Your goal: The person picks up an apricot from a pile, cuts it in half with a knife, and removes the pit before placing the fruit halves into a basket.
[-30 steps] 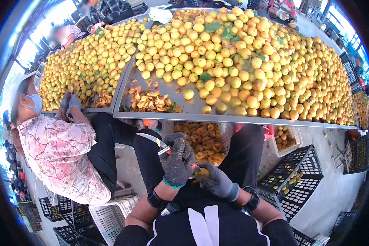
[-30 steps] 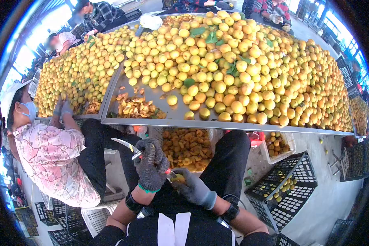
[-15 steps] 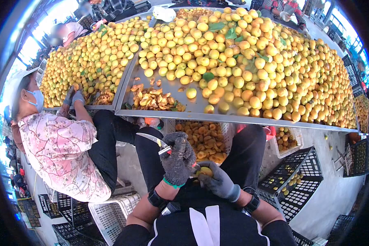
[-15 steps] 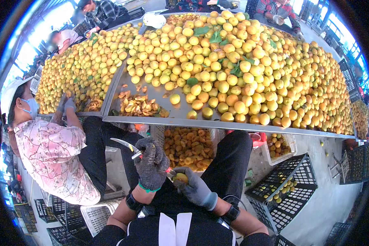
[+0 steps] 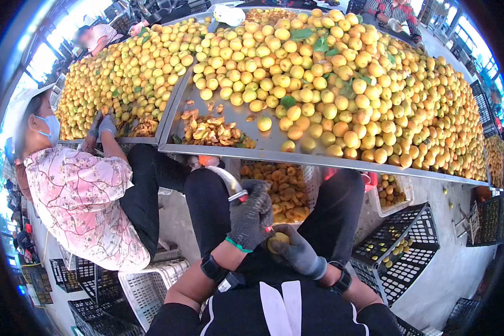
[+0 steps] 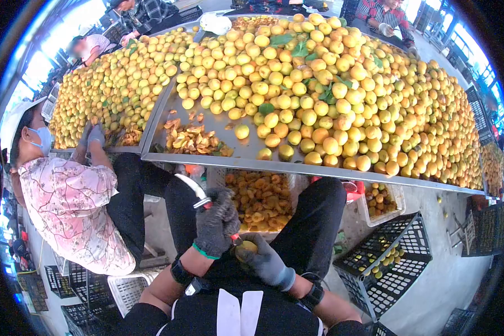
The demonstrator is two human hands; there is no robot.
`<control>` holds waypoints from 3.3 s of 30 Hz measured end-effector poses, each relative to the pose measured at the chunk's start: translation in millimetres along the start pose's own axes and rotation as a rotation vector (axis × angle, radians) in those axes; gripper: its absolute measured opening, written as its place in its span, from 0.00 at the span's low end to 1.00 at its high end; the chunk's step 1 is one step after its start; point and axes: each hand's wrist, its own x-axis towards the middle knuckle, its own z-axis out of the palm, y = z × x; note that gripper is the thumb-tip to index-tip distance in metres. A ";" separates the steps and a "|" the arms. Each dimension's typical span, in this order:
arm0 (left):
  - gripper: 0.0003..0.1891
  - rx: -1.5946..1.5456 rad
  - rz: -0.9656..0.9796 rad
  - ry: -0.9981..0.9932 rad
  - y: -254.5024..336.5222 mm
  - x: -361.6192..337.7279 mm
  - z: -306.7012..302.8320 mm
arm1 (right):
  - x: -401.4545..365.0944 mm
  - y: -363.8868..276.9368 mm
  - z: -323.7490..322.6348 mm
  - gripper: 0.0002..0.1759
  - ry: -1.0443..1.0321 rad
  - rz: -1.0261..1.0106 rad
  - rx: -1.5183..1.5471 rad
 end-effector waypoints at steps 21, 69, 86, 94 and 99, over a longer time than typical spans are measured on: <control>0.05 0.088 -0.122 -0.180 -2.6 -1.0 -12.9 | 7.6 -7.8 -4.5 0.22 -0.094 0.217 -0.045; 0.10 0.966 0.764 0.008 29.6 3.7 -16.4 | 1.2 -44.5 -41.3 0.25 0.156 -0.203 0.238; 0.23 0.778 -0.519 -0.483 25.6 -25.8 12.0 | 16.7 -65.5 -33.4 0.21 -0.072 -0.346 0.479; 0.21 1.608 0.611 -0.404 18.8 -30.8 -12.6 | 16.4 -52.5 -40.4 0.32 -0.163 -0.499 0.412; 0.22 1.669 0.575 -0.380 18.4 -33.4 -18.8 | 15.0 -53.9 -29.8 0.38 -0.184 -0.507 0.405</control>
